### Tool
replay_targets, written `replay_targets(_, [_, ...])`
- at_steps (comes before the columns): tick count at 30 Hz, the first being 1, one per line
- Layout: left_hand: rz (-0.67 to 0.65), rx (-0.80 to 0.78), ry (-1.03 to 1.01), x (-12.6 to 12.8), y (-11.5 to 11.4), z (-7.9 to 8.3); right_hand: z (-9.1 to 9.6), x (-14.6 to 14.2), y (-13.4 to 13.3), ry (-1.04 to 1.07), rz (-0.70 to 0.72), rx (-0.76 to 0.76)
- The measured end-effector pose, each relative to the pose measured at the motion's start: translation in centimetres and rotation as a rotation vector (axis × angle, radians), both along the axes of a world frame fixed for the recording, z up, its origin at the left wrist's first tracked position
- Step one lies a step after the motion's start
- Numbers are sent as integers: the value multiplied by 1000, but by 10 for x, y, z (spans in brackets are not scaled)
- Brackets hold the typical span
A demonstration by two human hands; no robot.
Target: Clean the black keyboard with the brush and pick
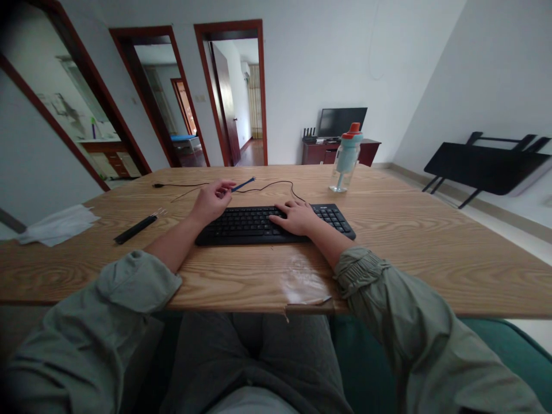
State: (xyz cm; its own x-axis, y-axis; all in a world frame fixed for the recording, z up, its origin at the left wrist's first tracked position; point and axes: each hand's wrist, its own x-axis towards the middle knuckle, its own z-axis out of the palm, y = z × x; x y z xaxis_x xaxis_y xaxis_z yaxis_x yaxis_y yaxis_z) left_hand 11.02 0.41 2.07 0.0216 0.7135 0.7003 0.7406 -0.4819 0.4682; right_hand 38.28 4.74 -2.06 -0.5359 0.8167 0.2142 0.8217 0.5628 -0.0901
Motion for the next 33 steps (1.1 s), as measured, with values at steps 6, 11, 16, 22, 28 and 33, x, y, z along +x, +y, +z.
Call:
replay_targets(6, [-37, -49, 2, 13, -9, -1, 2, 7, -1, 93, 59, 19])
replay_targets(11, [-252, -123, 92, 38, -19, 0, 22, -17, -27, 523, 250, 2])
replay_targets(16, [-307, -98, -16, 35, -22, 11, 35, -55, -40, 959, 374, -184])
replay_targets(22, [190, -470, -105, -59, 11, 5, 40, -74, -29, 1117, 218, -317])
replay_targets(28, [183, -807, -140, -101, 24, -15, 49, -131, -23, 818, 254, -435])
replay_targets(33, [181, -734, 31, -94, 22, -18, 43, -170, -18, 644, 300, -366])
